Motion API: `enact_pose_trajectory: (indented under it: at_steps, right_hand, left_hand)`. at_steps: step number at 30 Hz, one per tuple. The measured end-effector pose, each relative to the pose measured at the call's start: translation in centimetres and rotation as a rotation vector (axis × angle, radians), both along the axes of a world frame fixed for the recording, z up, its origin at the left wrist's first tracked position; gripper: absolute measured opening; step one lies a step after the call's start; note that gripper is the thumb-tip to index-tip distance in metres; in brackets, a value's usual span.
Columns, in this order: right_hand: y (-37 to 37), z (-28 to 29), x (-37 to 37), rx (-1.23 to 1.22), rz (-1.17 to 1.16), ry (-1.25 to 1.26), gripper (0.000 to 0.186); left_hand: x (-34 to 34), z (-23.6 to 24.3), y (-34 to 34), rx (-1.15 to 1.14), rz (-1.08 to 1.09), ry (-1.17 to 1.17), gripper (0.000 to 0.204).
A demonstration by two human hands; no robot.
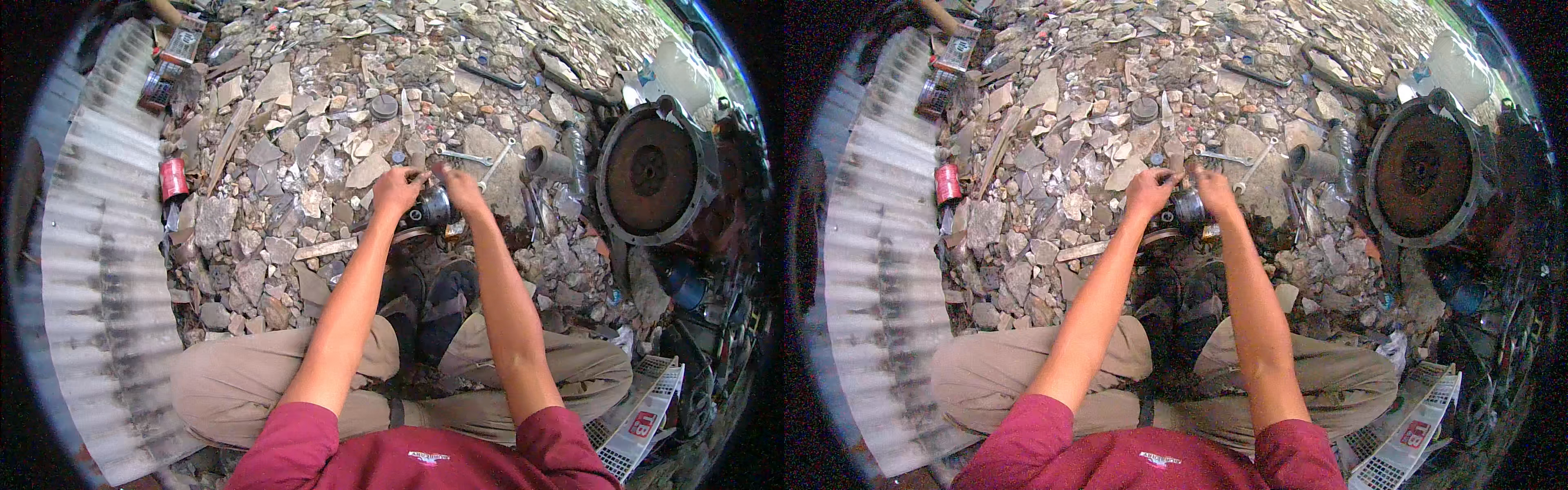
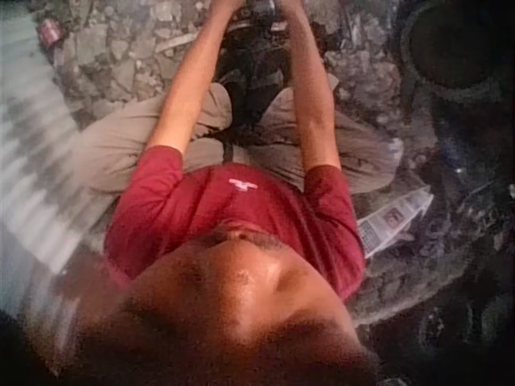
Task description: The person sits on the ground and uses a small tool to scrape or clean the surface of a cylindrical metal part. They rotate the part and continue scraping different areas, occasionally adjusting their grip.
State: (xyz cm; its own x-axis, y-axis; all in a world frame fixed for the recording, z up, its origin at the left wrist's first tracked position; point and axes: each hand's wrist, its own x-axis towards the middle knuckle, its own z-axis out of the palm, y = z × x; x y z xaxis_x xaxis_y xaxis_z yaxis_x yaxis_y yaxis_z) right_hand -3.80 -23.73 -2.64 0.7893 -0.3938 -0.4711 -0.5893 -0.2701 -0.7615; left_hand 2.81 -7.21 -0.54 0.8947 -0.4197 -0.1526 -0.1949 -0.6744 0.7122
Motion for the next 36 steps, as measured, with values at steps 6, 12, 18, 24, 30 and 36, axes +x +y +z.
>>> enact_pose_trajectory:
  at_steps: [6,12,18,24,30,36]
  right_hand:
    - [-2.3,0.0,-6.4,-0.08,-0.493,-0.293,0.05]
    - [0.0,0.6,-10.1,-0.275,-0.404,-0.432,0.037]
    - [3.9,1.1,-10.2,-0.436,-0.36,-0.502,0.028]
    - [5.1,1.0,-8.9,-0.289,-0.444,-0.614,0.028]
    - [6.3,1.2,-7.7,-0.574,-0.22,-0.475,0.026]
    - [7.1,0.8,-5.3,-0.681,-0.095,-0.517,0.016]
  left_hand:
    - [0.0,-0.9,0.4,-0.017,0.024,-0.075,0.039]
    - [-0.2,-0.4,0.1,-0.027,0.026,-0.08,0.039]
    - [0.0,-0.6,0.6,-0.034,0.049,-0.059,0.041]
    - [-0.1,-0.4,0.4,-0.036,0.068,-0.059,0.042]
    - [-0.1,0.0,0.4,-0.039,0.069,-0.035,0.041]
    - [-0.3,-0.1,0.4,-0.062,0.094,-0.032,0.04]
